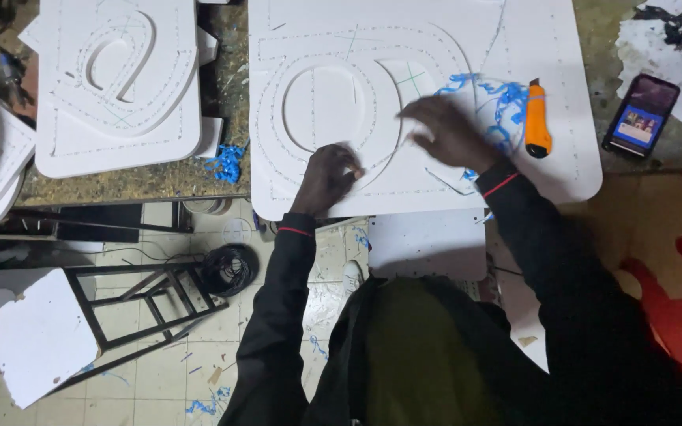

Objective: Attaching blue LED strips into the pre-cut channels of a white sign board component

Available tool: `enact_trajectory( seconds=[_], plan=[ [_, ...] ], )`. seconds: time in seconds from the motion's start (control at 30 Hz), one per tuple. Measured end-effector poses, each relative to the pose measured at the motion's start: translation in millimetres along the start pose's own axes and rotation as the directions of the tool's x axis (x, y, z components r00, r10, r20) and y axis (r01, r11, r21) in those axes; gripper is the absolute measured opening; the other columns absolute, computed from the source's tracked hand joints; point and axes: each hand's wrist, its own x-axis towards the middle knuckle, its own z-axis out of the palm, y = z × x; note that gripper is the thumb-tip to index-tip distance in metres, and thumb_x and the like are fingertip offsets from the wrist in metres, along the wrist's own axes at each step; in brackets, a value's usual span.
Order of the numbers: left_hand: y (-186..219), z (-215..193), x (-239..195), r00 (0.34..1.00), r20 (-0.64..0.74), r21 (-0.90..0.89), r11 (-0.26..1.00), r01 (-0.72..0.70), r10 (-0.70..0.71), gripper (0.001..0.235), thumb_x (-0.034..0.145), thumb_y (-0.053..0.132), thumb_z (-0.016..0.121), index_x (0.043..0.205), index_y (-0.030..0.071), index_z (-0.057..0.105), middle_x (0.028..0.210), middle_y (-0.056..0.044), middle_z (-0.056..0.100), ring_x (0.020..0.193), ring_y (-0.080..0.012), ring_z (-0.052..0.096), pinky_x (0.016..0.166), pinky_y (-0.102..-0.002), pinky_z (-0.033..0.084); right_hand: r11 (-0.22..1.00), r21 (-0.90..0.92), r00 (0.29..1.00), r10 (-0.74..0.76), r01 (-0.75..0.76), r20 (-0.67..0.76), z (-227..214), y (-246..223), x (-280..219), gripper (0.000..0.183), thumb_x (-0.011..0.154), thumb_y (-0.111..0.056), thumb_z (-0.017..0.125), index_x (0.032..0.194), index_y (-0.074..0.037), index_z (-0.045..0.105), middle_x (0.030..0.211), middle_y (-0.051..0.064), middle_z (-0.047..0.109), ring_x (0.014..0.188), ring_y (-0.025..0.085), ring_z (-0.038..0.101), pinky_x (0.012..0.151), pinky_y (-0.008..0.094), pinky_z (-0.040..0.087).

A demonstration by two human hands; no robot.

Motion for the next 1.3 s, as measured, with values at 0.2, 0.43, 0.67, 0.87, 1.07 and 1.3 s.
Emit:
enact_trajectory(
  seconds=[0.2,0.43,0.67,0.87,1.07,1.3],
  plan=[
    [17,-2,2,0.973,0.029,0.070,0.972,0.225,-0.228,0.020,0.098,0.038,0.091,0.110,0.024,0.084,0.124,-0.008,0.073,0.140,-0.0449,0.064,0.118,-0.060,0.045,0.997,-0.001,0.986,-0.076,0.077,0.150,76,29,-21,0.012,0.101,-0.020,0.085,0.111,-0.019,0.078,0.127,0.003,0.067,0.120,0.031,0.066,0.102,0.044,0.051],
    [20,-3,9,0.947,0.102,0.110,0.950,0.293,-0.304,0.020,0.100,0.040,0.087,0.116,0.028,0.084,0.125,-0.011,0.069,0.144,-0.0473,0.056,0.123,-0.063,0.040,0.987,0.097,0.944,0.088,-0.124,0.318,40,17,14,0.010,0.104,-0.025,0.084,0.101,-0.020,0.076,0.090,0.002,0.075,0.092,0.035,0.076,0.087,0.050,0.057],
    [4,8,6,0.915,0.082,0.092,0.917,0.387,-0.394,0.024,0.099,0.051,0.087,0.115,0.034,0.083,0.118,0.000,0.066,0.143,-0.0366,0.054,0.125,-0.062,0.034,0.988,0.145,0.959,0.015,-0.058,0.282,51,31,29,0.015,0.100,-0.001,0.080,0.098,-0.009,0.068,0.088,0.012,0.071,0.085,0.041,0.073,0.079,0.054,0.053],
    [46,-10,30,0.857,0.152,0.232,0.861,0.453,-0.492,0.025,0.095,0.044,0.090,0.114,0.031,0.080,0.115,0.000,0.067,0.144,-0.0369,0.055,0.122,-0.062,0.037,0.978,0.201,0.948,-0.019,-0.048,0.318,69,55,24,0.016,0.099,-0.009,0.085,0.096,-0.012,0.069,0.088,0.010,0.070,0.089,0.041,0.071,0.083,0.055,0.053],
    [63,-26,50,0.847,0.178,0.189,0.862,0.470,-0.501,0.032,0.092,0.053,0.091,0.106,0.026,0.080,0.109,-0.004,0.070,0.140,-0.0413,0.058,0.120,-0.062,0.038,0.987,0.159,0.964,-0.042,0.000,0.261,68,51,26,0.016,0.096,-0.008,0.086,0.099,-0.011,0.070,0.089,0.011,0.071,0.092,0.042,0.070,0.084,0.056,0.054],
    [46,0,60,0.834,0.185,0.332,0.832,0.445,-0.520,0.029,0.090,0.040,0.092,0.109,0.027,0.074,0.114,0.000,0.066,0.132,-0.0347,0.060,0.109,-0.053,0.044,0.996,-0.069,0.941,0.081,-0.061,0.329,74,43,25,0.018,0.099,-0.016,0.086,0.111,-0.012,0.073,0.093,0.008,0.072,0.097,0.036,0.074,0.084,0.055,0.058]
  ],
)
